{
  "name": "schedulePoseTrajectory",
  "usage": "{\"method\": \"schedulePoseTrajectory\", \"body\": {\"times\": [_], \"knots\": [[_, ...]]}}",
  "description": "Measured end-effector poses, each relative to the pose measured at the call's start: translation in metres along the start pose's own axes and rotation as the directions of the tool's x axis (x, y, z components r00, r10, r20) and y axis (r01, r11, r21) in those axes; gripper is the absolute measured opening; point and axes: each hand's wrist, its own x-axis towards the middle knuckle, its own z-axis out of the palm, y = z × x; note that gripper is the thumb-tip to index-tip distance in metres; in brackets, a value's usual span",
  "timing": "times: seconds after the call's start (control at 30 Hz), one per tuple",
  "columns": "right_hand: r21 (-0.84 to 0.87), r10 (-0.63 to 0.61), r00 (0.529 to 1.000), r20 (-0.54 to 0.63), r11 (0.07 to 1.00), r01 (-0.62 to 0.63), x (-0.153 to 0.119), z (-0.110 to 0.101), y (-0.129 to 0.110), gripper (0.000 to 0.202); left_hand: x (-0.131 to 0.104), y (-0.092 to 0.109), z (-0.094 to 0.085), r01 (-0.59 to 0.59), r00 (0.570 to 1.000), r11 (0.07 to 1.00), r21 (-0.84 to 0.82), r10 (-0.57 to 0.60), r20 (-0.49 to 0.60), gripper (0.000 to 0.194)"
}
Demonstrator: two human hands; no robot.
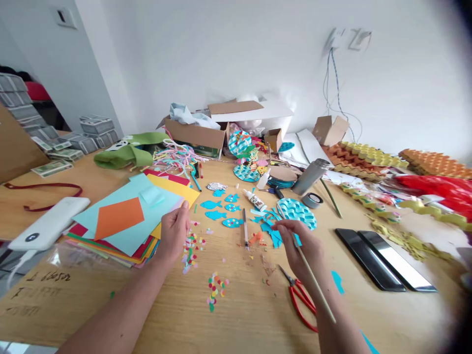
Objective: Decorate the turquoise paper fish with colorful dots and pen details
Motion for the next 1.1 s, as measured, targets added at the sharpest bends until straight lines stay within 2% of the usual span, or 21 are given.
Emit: {"method": "schedulePoseTrajectory", "body": {"times": [0.07, 0.17, 0.27, 0.37, 0.5, 0.83, 0.9, 1.0, 1.07, 1.1], "knots": [[-0.081, -0.086, 0.986, 0.139, 0.992, 0.098, -0.004, -0.004, 0.007, 0.02, 0.0, -0.002, 0.0, 0.004, 1.0, 1.0, -0.007, -0.004, -0.002, 0.059], [-0.183, -0.18, 0.909, 0.377, 0.947, 0.264, -0.01, -0.002, 0.02, 0.019, 0.0, -0.005, 0.0, -0.002, 1.0, 1.0, -0.01, 0.002, 0.003, 0.058], [-0.31, -0.146, 0.821, 0.552, 0.878, 0.365, -0.016, 0.009, 0.031, 0.021, 0.0, -0.005, 0.0, -0.011, 1.0, 1.0, 0.007, 0.011, 0.003, 0.057], [-0.407, -0.095, 0.79, 0.605, 0.816, 0.41, -0.019, 0.024, 0.036, 0.025, 0.0, -0.005, 0.001, -0.02, 1.0, 0.999, 0.04, 0.021, -0.001, 0.057], [-0.454, -0.049, 0.781, 0.622, 0.79, 0.411, -0.018, 0.035, 0.038, 0.029, 0.001, -0.006, 0.001, -0.057, 0.998, 0.992, 0.113, 0.056, 0.006, 0.057], [-0.462, -0.054, 0.77, 0.635, 0.772, 0.436, -0.016, 0.04, 0.047, 0.035, -0.001, -0.008, 0.0, -0.153, 0.988, 0.96, 0.234, 0.146, 0.049, 0.054], [-0.465, -0.092, 0.793, 0.602, 0.767, 0.442, -0.017, 0.04, 0.05, 0.036, -0.001, -0.007, 0.0, -0.168, 0.986, 0.956, 0.24, 0.159, 0.053, 0.053], [-0.44, -0.16, 0.864, 0.477, 0.808, 0.392, -0.011, 0.035, 0.05, 0.034, -0.002, -0.004, 0.001, -0.165, 0.986, 0.959, 0.23, 0.151, 0.075, 0.051], [-0.371, -0.132, 0.914, 0.383, 0.885, 0.283, 0.004, 0.031, 0.044, 0.026, -0.003, -0.002, 0.002, -0.171, 0.984, 0.958, 0.229, 0.154, 0.093, 0.05], [-0.33, -0.069, 0.936, 0.346, 0.924, 0.19, 0.015, 0.03, 0.039, 0.022, -0.004, -0.002, 0.002, -0.183, 0.982, 0.955, 0.233, 0.163, 0.099, 0.05]]}}
